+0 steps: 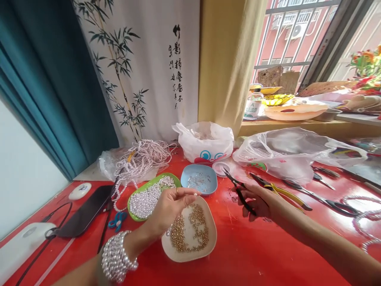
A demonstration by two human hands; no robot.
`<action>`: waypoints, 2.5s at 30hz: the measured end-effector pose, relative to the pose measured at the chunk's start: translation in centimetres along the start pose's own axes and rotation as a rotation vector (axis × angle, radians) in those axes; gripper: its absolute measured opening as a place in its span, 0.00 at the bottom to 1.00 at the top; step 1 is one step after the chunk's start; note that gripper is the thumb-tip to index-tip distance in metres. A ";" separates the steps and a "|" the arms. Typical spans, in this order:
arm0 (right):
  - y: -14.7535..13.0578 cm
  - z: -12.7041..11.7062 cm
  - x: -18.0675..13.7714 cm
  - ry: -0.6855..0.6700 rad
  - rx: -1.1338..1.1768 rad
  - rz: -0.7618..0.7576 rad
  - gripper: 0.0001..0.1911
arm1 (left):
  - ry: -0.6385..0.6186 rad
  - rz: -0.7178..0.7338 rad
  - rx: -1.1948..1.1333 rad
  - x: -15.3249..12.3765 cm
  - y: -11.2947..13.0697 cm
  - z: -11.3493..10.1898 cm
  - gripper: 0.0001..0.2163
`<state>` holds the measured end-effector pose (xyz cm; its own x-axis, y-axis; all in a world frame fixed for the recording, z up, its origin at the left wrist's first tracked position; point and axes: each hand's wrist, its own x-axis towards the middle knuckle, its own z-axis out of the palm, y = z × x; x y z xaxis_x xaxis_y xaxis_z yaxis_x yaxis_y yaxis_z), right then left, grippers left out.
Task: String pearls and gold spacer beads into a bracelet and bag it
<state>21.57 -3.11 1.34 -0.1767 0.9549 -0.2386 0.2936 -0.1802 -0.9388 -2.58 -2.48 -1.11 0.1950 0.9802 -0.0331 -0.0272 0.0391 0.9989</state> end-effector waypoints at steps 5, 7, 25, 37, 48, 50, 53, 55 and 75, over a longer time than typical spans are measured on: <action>-1.5 3.3 -0.5 -0.182 0.240 -0.068 0.12 | 0.036 0.109 0.119 0.2 0.3 -0.4 0.12; -2.1 4.4 -0.6 -0.137 0.144 -0.117 0.12 | 0.037 0.139 0.154 0.2 0.6 -0.4 0.12; -2.1 5.3 0.5 -0.232 -0.053 -0.153 0.06 | 0.054 0.218 0.244 0.4 0.5 -0.7 0.11; -1.0 5.8 0.8 -0.115 -0.456 -0.463 0.15 | 0.069 0.197 0.261 0.2 0.3 -0.6 0.12; 0.3 5.9 1.2 0.234 -0.776 -0.676 0.15 | 0.101 0.110 0.100 0.6 -0.1 -0.5 0.13; -0.3 5.8 0.9 -0.009 -0.388 -0.425 0.15 | 0.099 0.095 0.024 0.8 -0.2 -0.6 0.12; -0.8 5.9 0.5 -0.266 0.179 -0.107 0.16 | 0.096 0.069 -0.080 1.0 -0.2 -0.6 0.10; -0.7 6.1 0.3 -0.348 0.405 -0.003 0.15 | 0.090 0.045 -0.130 0.9 -0.1 -0.5 0.10; 0.1 6.5 0.7 -0.507 0.680 0.002 0.14 | 0.046 -0.073 -0.306 0.4 0.5 0.3 0.13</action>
<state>15.34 -3.96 -0.56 -0.6242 0.7624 -0.1706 -0.3060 -0.4395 -0.8445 -2.24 -2.14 -0.61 0.1626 0.9802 -0.1126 -0.3098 0.1591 0.9374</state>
